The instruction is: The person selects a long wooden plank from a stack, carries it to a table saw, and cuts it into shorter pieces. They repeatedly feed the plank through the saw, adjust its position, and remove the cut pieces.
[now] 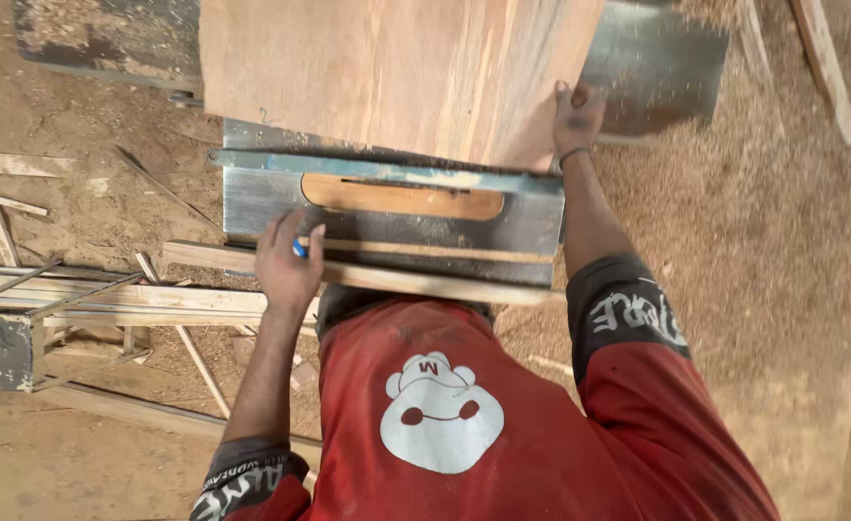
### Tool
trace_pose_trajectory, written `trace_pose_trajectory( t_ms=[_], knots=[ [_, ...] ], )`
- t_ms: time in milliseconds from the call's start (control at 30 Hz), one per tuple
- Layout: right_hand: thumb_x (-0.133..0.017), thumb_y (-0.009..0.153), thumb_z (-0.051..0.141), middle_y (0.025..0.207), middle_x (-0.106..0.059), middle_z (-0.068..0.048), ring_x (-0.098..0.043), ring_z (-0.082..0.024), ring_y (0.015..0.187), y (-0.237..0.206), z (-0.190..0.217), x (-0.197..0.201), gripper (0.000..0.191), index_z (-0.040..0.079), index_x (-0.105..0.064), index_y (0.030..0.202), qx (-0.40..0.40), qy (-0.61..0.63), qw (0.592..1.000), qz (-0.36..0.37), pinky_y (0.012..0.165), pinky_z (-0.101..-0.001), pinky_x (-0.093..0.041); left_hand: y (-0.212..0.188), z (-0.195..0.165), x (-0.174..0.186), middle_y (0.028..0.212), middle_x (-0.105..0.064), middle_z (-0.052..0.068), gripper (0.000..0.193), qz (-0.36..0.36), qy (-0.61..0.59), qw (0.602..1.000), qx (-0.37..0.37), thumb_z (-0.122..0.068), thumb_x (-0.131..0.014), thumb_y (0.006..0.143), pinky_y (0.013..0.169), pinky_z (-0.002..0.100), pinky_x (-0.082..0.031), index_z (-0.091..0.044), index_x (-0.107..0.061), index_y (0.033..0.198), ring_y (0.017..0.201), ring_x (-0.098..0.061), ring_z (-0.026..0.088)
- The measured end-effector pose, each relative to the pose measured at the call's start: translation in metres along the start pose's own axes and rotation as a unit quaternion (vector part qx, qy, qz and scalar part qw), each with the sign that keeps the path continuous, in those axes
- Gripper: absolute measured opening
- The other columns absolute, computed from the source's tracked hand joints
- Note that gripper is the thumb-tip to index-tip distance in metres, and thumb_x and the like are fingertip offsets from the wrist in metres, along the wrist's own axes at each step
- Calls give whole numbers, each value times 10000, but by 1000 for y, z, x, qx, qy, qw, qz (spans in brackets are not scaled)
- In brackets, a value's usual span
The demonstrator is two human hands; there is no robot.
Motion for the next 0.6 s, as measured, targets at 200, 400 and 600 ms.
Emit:
trace_pose_trajectory(
  t_ms=[200, 400, 600],
  knots=[
    [-787, 978, 156, 1228, -624, -129, -613, -257, 1133, -82, 16, 60, 437, 12, -573, 1332, 169, 6, 986, 1, 953, -382, -540, 36, 23, 15, 1430, -604, 238, 570, 22, 168, 982, -88, -253, -794, 964, 1068, 523, -494, -20, -616, 1453, 1238, -608, 394],
    [-850, 821, 348, 1236, -658, -112, -573, -327, 1160, -147, 21, 70, 562, 98, -657, 1285, 336, -218, 895, 199, 1057, -506, -392, 103, 39, -7, 1300, -675, 167, 682, 157, 320, 917, -181, -344, -847, 744, 954, 492, -478, -76, -671, 1346, 1107, -600, 341],
    [-865, 875, 358, 1214, -652, -77, -575, -297, 1167, -143, 0, 54, 442, 131, -690, 1211, 282, -209, 919, 180, 1071, -495, -363, 112, 59, -27, 1181, -708, 95, 500, 182, 329, 906, -194, -417, -856, 805, 959, 506, -480, -115, -728, 1183, 1184, -599, 310]
  ],
)
Point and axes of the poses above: each hand's wrist, its own y-axis towards the middle knuckle, its own x-axis out of the back of the hand, z = x × y, the point moved 3 cm from there along y, towards the middle knuckle
